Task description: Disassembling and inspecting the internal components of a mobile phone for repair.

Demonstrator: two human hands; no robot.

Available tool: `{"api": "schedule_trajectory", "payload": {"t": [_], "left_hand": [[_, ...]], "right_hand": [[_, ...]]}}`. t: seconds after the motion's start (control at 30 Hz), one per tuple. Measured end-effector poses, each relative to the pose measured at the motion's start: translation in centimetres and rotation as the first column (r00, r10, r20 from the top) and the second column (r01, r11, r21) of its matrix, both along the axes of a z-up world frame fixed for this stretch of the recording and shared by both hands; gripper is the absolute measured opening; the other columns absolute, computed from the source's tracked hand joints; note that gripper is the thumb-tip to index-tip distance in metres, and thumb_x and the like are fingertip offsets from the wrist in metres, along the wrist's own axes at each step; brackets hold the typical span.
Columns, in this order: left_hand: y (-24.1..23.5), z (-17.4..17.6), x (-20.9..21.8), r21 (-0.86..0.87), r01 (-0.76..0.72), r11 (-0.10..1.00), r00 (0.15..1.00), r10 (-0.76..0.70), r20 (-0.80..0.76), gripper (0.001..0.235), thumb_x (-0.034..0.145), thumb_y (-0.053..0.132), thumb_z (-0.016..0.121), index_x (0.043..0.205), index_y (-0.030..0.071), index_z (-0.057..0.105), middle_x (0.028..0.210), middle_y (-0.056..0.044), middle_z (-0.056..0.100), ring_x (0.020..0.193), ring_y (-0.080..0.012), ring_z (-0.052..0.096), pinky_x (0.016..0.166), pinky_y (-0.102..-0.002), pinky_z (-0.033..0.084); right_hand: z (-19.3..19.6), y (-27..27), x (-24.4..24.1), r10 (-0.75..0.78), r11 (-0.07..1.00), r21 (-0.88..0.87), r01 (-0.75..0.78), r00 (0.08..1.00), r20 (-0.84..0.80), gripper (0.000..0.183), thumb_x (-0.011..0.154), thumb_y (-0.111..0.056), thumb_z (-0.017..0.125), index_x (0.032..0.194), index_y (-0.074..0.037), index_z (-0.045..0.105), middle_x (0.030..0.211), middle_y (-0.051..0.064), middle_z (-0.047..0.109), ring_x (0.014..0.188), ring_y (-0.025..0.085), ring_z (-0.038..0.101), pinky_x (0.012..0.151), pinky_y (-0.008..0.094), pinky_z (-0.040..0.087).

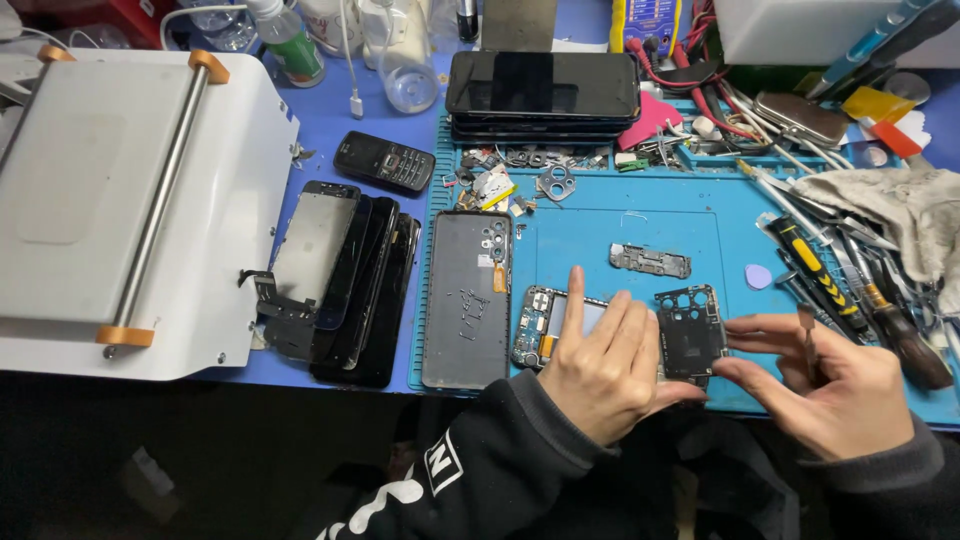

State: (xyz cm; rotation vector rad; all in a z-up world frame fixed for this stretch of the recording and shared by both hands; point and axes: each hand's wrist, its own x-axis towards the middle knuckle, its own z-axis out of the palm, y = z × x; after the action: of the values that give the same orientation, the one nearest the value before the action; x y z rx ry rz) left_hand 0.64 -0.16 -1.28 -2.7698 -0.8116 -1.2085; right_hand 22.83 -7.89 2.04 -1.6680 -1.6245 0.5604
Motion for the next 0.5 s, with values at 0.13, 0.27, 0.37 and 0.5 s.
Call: {"api": "schedule_trajectory", "payload": {"t": [0.13,0.27,0.37,0.5], "left_hand": [[-0.1,0.5,-0.2,0.0,-0.001,1.0,1.0,0.001,-0.017,0.079,0.09,0.062,0.065,0.11,-0.014,0.066,0.112,-0.023,0.065,0.122,-0.0358,0.062,0.12,-0.075,0.033],[-0.2,0.7,-0.2,-0.031,0.003,1.0,1.0,-0.004,-0.022,0.081,0.091,0.065,0.065,0.11,-0.014,0.067,0.109,-0.022,0.065,0.119,-0.0354,0.063,0.119,-0.077,0.033],[-0.4,0.8,-0.2,-0.046,-0.01,0.999,1.0,0.011,0.023,0.082,0.09,0.066,0.064,0.114,-0.012,0.067,0.115,-0.022,0.066,0.121,-0.0346,0.064,0.119,-0.078,0.031],[-0.4,0.7,-0.4,-0.114,-0.028,0.993,0.999,0.032,0.035,0.077,0.094,0.063,0.064,0.124,-0.009,0.065,0.125,-0.021,0.067,0.125,-0.0318,0.066,0.121,-0.077,0.03]], "right_hand": [[-1.1,-0.2,-0.5,-0.181,0.981,-0.107,0.161,0.96,-0.215,0.034,0.081,-0.004,0.078,0.113,0.002,0.068,0.09,0.007,0.077,0.076,0.005,0.07,0.063,0.016,0.053],[-2.0,-0.8,0.5,-0.148,0.988,-0.08,0.132,0.958,-0.246,0.034,0.089,-0.001,0.081,0.12,0.004,0.069,0.09,0.011,0.078,0.077,0.008,0.067,0.065,0.019,0.05],[-1.1,-0.7,0.2,-0.309,0.944,-0.207,0.259,0.912,-0.271,0.031,0.084,-0.001,0.078,0.114,0.003,0.069,0.087,0.011,0.077,0.076,0.008,0.067,0.067,0.02,0.049],[-1.8,-1.3,1.3,-0.293,0.953,-0.179,0.244,0.889,-0.351,0.031,0.084,-0.001,0.077,0.112,0.005,0.067,0.091,0.009,0.077,0.08,0.008,0.069,0.072,0.018,0.052]]}}
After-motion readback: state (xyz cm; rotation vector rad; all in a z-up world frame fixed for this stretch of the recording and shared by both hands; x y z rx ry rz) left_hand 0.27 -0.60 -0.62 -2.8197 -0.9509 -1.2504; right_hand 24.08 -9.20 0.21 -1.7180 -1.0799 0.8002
